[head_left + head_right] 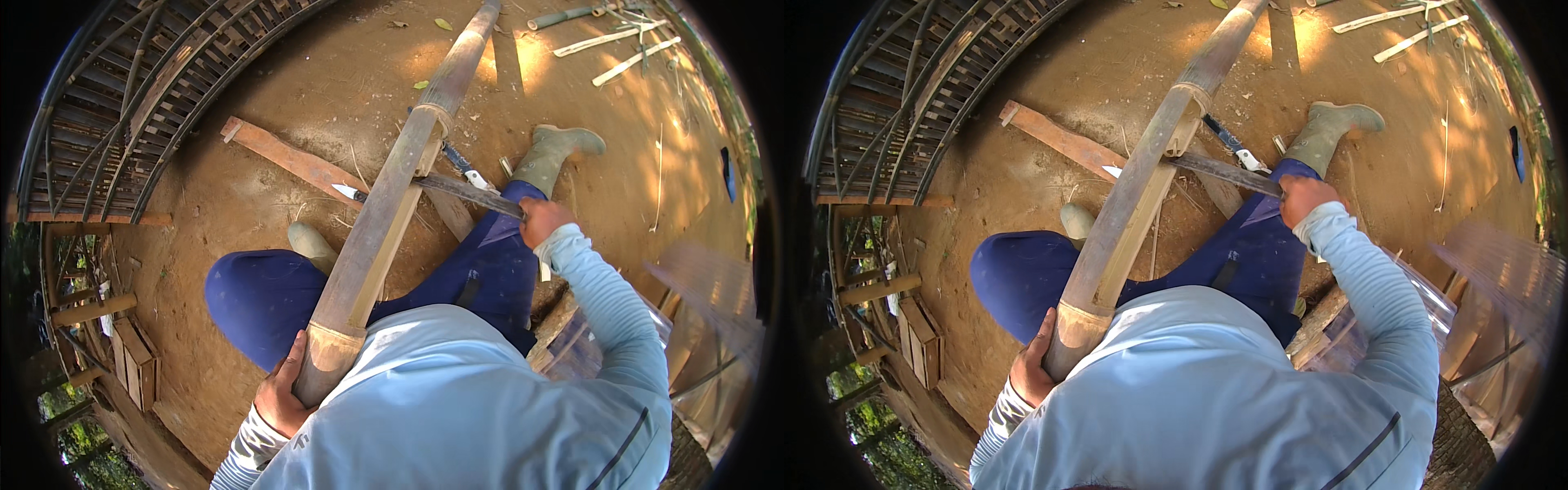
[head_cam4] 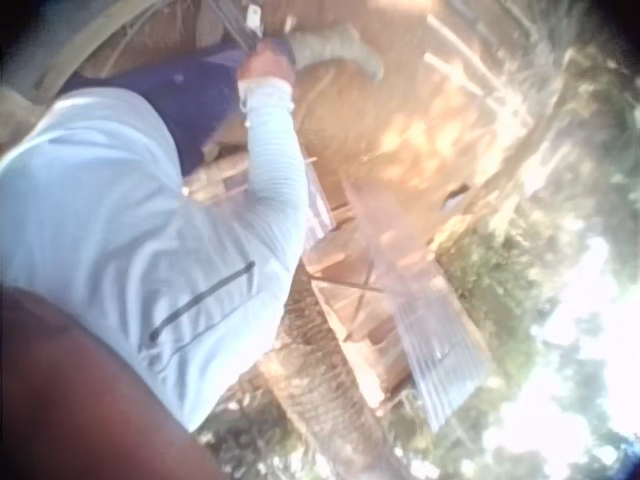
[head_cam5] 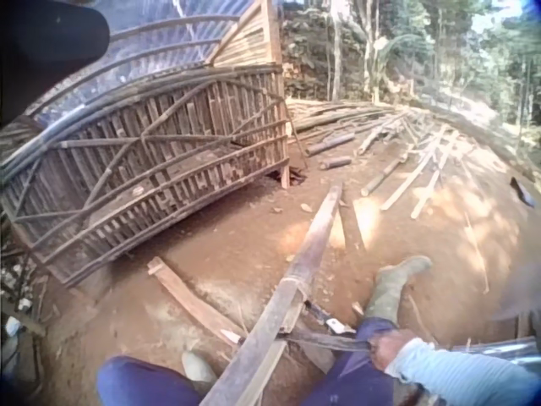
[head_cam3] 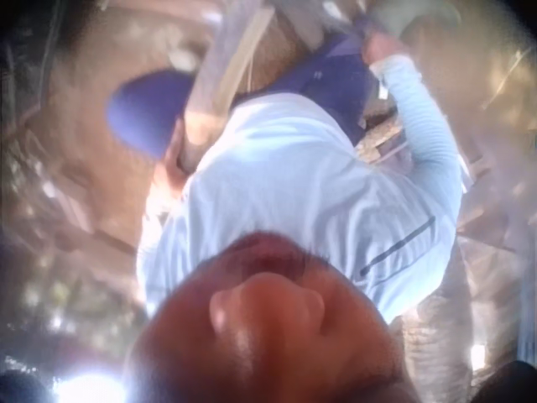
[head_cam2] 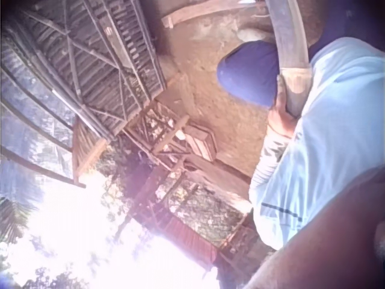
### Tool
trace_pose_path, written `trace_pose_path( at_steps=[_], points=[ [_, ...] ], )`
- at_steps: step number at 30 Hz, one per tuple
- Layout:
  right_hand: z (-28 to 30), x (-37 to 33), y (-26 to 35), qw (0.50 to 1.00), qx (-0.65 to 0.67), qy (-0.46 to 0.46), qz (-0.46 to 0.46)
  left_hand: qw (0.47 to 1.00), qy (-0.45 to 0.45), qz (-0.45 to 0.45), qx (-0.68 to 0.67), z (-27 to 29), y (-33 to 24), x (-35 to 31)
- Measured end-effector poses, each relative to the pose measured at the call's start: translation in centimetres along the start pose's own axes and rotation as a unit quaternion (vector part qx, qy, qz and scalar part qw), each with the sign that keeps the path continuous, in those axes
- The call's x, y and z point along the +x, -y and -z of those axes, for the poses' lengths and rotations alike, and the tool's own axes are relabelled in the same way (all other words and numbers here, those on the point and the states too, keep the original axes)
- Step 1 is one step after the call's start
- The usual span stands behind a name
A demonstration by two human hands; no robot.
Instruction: The person sits on the ground and uses a curved blade to shave and smooth the inner surface of a long bamboo pole. They hold the pole with one hand and scrape along its length with the other, occasionally rotating the pole to access different sides.
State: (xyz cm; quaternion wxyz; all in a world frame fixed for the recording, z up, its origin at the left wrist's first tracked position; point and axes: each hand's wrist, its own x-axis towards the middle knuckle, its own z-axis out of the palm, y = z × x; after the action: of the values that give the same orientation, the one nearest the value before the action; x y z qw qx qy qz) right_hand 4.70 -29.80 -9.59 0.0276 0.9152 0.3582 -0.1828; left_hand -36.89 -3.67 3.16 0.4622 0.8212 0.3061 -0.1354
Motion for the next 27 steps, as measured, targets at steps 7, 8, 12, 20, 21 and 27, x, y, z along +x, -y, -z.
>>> trace_pose_path(
  at_steps=[7,8,12,20,21,27],
  points=[
    [-1.2,1.6,-1.2,0.998,0.020,-0.034,-0.045,1.000,-0.007,-0.028,0.011,-0.2,0.8,0.0],
    [-1.5,0.9,-1.4,0.999,0.021,-0.028,-0.035,1.000,-0.001,-0.021,0.007,-0.1,0.3,0.0],
    [-1.7,-3.7,2.1,0.998,0.013,0.046,0.046,0.999,0.004,-0.021,0.031,0.2,0.2,0.0],
    [-1.3,-1.9,0.5,0.997,0.008,-0.046,0.064,1.000,0.009,0.000,0.026,0.5,-0.2,-0.1],
    [-0.3,-2.7,1.6,0.994,-0.014,0.015,0.108,0.999,0.014,0.007,0.038,0.4,-0.2,-0.1],
    [-2.0,1.6,-1.8,0.999,0.006,-0.036,0.016,1.000,0.006,-0.020,0.005,0.0,0.0,0.2]
  ],
)
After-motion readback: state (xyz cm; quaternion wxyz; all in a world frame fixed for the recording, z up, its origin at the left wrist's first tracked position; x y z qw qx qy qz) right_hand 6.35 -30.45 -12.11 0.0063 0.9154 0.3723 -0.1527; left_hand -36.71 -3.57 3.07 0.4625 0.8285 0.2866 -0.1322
